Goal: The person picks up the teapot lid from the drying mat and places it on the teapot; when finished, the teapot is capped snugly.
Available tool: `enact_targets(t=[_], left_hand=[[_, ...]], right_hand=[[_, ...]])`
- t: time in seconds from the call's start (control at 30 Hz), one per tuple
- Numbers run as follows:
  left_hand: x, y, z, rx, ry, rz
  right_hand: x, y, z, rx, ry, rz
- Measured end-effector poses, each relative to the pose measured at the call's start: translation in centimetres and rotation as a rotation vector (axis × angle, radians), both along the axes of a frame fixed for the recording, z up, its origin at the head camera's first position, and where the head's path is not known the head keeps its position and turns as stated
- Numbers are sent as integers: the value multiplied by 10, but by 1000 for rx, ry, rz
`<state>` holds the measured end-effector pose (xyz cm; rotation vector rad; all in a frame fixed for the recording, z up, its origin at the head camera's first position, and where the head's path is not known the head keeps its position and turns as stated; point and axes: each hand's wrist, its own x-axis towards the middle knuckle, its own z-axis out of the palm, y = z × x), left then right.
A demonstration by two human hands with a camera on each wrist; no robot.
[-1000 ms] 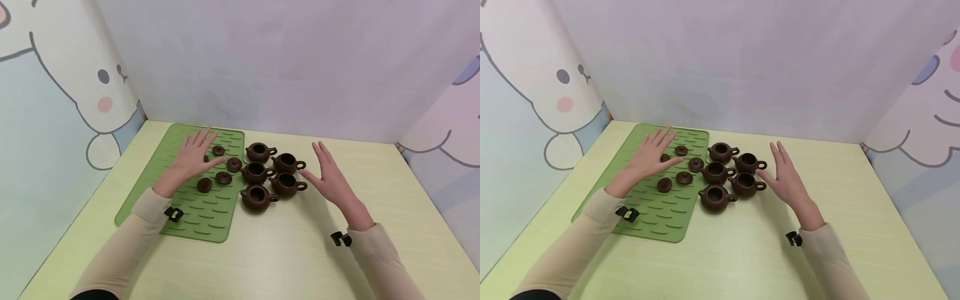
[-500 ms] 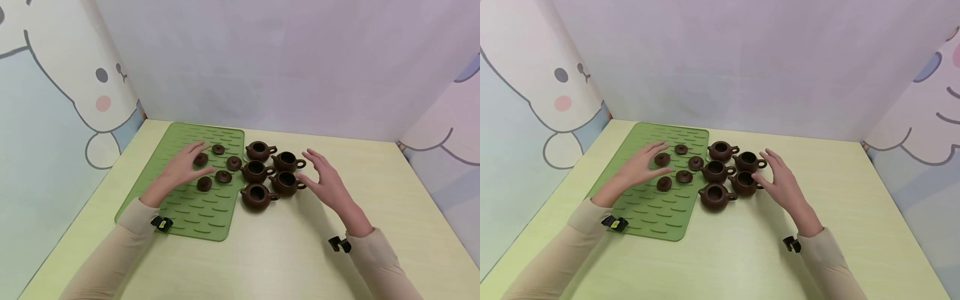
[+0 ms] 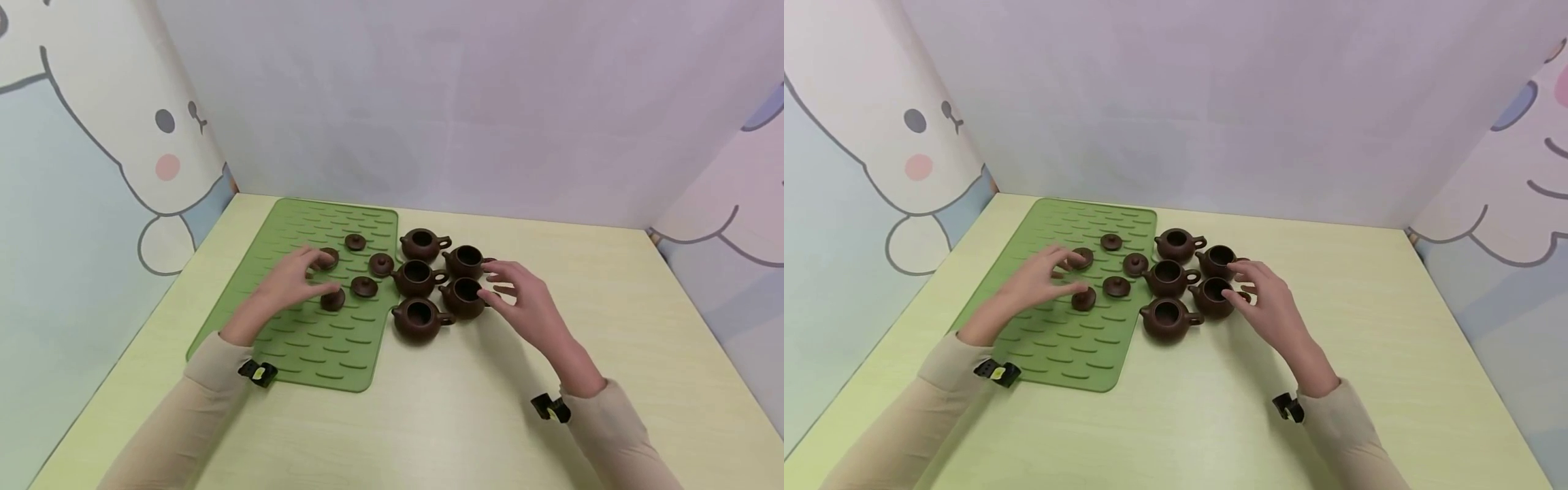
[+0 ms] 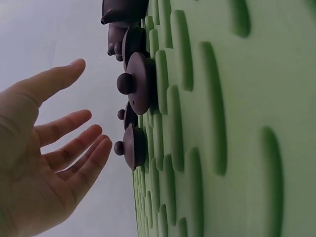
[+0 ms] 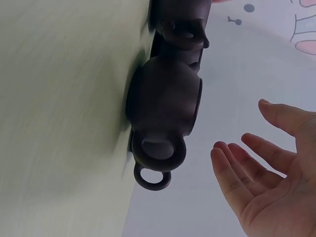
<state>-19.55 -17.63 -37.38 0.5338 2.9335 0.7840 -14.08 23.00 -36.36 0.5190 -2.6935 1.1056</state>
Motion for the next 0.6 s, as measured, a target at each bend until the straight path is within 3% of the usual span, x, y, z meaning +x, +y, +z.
enact_targets(t=[0.27,0.6], left_hand=[[0,-2,-7,141,-141,-56],[1,-1,-16,167,-173,-124]], right_hand=[[4,-7,-6,5,1,21],[7,-17,-11,6,-75,40]])
